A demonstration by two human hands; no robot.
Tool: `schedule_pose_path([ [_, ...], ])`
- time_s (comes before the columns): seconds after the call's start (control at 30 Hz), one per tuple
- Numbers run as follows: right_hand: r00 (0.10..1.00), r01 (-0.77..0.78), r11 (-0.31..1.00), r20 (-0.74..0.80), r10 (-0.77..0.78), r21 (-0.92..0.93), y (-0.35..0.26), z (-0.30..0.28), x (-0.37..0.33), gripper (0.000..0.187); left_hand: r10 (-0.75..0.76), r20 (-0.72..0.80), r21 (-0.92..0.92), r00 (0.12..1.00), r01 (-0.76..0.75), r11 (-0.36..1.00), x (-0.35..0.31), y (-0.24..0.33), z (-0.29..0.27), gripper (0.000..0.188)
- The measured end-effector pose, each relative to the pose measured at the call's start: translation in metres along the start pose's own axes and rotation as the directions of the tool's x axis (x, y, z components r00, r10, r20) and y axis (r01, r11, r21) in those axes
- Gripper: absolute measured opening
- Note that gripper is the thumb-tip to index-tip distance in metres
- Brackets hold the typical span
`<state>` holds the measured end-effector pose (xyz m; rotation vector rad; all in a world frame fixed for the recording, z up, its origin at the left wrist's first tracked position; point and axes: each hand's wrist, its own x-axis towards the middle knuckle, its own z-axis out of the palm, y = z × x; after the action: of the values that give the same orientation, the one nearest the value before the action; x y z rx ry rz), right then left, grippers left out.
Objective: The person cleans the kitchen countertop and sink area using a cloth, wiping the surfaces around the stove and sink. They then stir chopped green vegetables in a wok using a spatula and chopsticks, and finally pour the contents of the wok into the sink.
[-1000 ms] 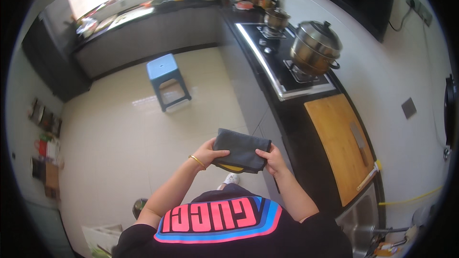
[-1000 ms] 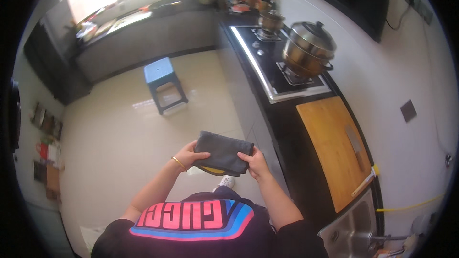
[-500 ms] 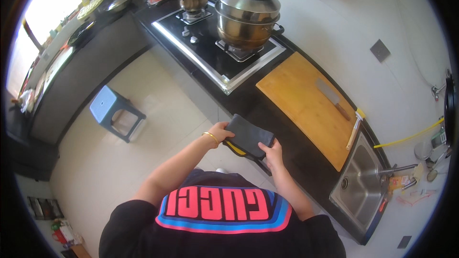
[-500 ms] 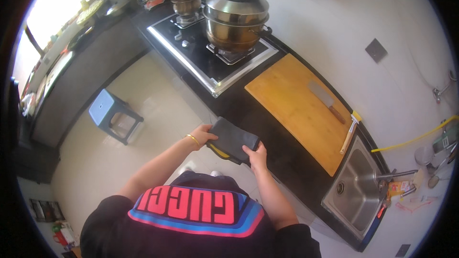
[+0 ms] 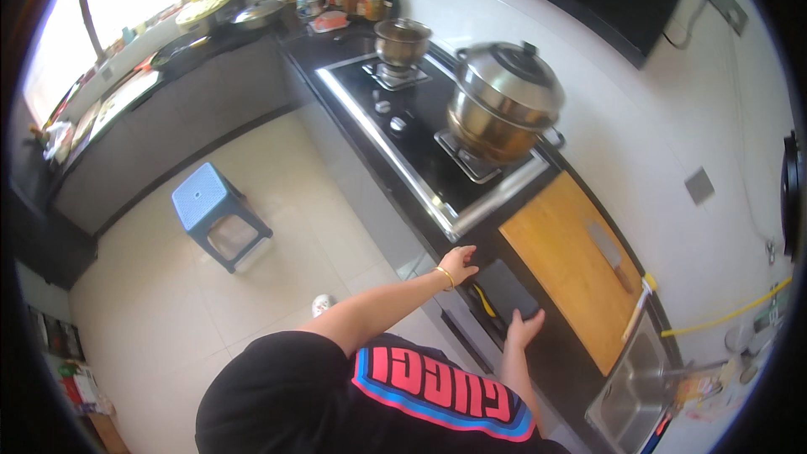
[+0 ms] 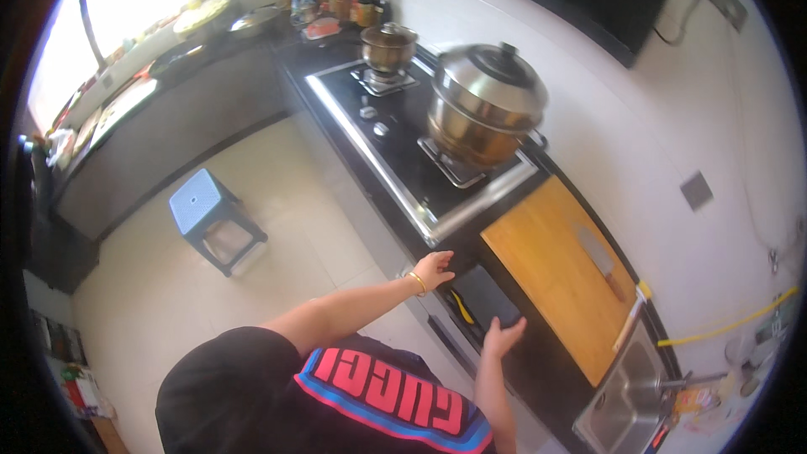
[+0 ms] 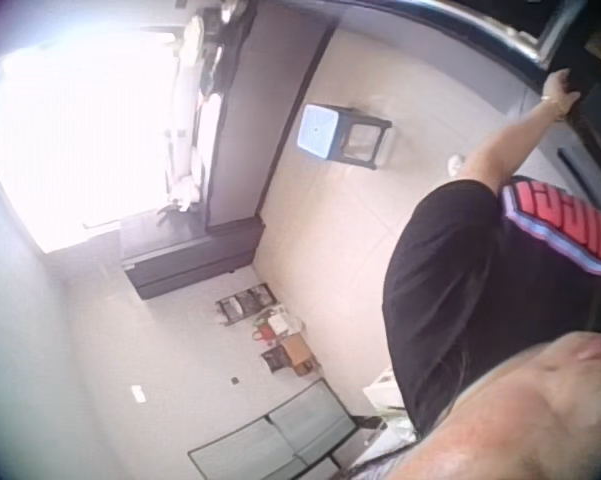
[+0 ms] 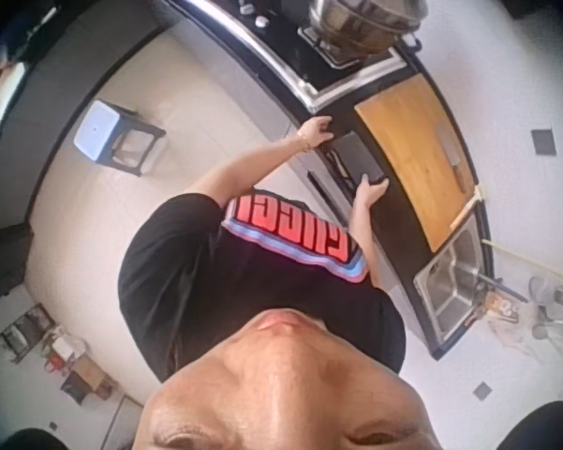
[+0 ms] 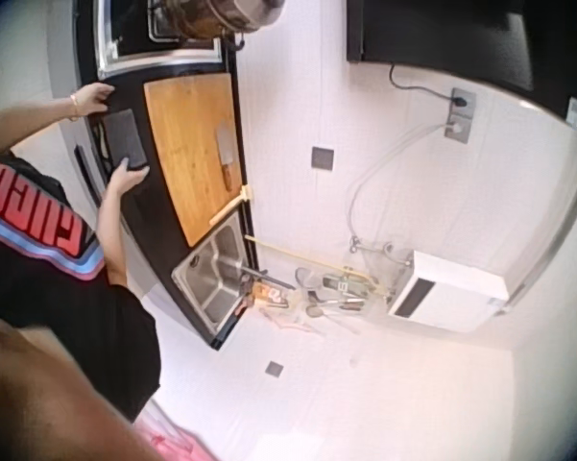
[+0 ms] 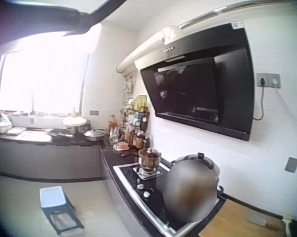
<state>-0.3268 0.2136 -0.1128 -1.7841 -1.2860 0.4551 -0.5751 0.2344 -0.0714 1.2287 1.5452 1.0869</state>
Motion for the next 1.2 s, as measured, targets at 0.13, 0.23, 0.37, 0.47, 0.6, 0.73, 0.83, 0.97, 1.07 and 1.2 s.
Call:
schedule_pose_path([
  [0.13,0.981,0.192,0.981,-0.010,-0.192,0.009,-0.053,-0.015,-0.023,0.054,-0.014,-0.047,-0.159,0.999,0.007,0.987,-0.051,0.002,-0.130,0.044],
  [0.23,0.927,0.215,0.969,0.285,-0.243,0.124,-0.125,0.016,-0.052,0.020,-0.176,-0.310,-0.238,0.934,0.103,0.966,-0.110,-0.066,-0.241,0.033],
  [0.37,0.715,0.013,0.909,0.631,-0.299,0.416,-0.224,0.134,-0.123,0.008,-0.372,-0.562,-0.416,0.738,0.136,0.899,-0.214,-0.145,-0.375,0.026],
  [0.47,0.417,-0.090,0.894,0.832,-0.366,0.439,-0.311,0.242,-0.193,0.009,-0.485,-0.676,-0.479,0.555,0.168,0.861,-0.299,-0.170,-0.456,0.022],
  [0.6,0.076,-0.107,0.859,0.866,-0.494,0.500,-0.440,0.335,-0.288,0.012,-0.588,-0.742,-0.536,0.323,0.242,0.809,-0.388,-0.201,-0.539,0.017],
  [0.73,-0.114,-0.075,0.855,0.847,-0.519,0.513,-0.517,0.376,-0.347,0.013,-0.640,-0.745,-0.620,0.186,0.160,0.768,-0.401,-0.207,-0.585,0.018],
  [0.83,-0.169,-0.037,0.874,0.859,-0.483,0.485,-0.545,0.417,-0.355,0.013,-0.658,-0.731,-0.667,0.183,0.012,0.745,-0.370,-0.219,-0.609,0.018],
  [0.97,-0.166,-0.028,0.876,0.862,-0.479,0.481,-0.569,0.506,-0.336,0.013,-0.678,-0.705,-0.703,0.207,-0.085,0.706,-0.300,-0.226,-0.641,0.017],
  [1.07,-0.147,-0.068,0.917,0.905,-0.399,0.393,-0.621,0.570,-0.326,0.013,-0.715,-0.671,-0.739,0.198,-0.100,0.666,-0.253,-0.240,-0.683,0.017],
  [1.2,-0.184,-0.059,0.923,0.904,-0.385,0.381,-0.695,0.681,-0.309,0.013,-0.701,-0.691,-0.723,0.179,-0.162,0.672,-0.165,-0.258,-0.764,0.017],
])
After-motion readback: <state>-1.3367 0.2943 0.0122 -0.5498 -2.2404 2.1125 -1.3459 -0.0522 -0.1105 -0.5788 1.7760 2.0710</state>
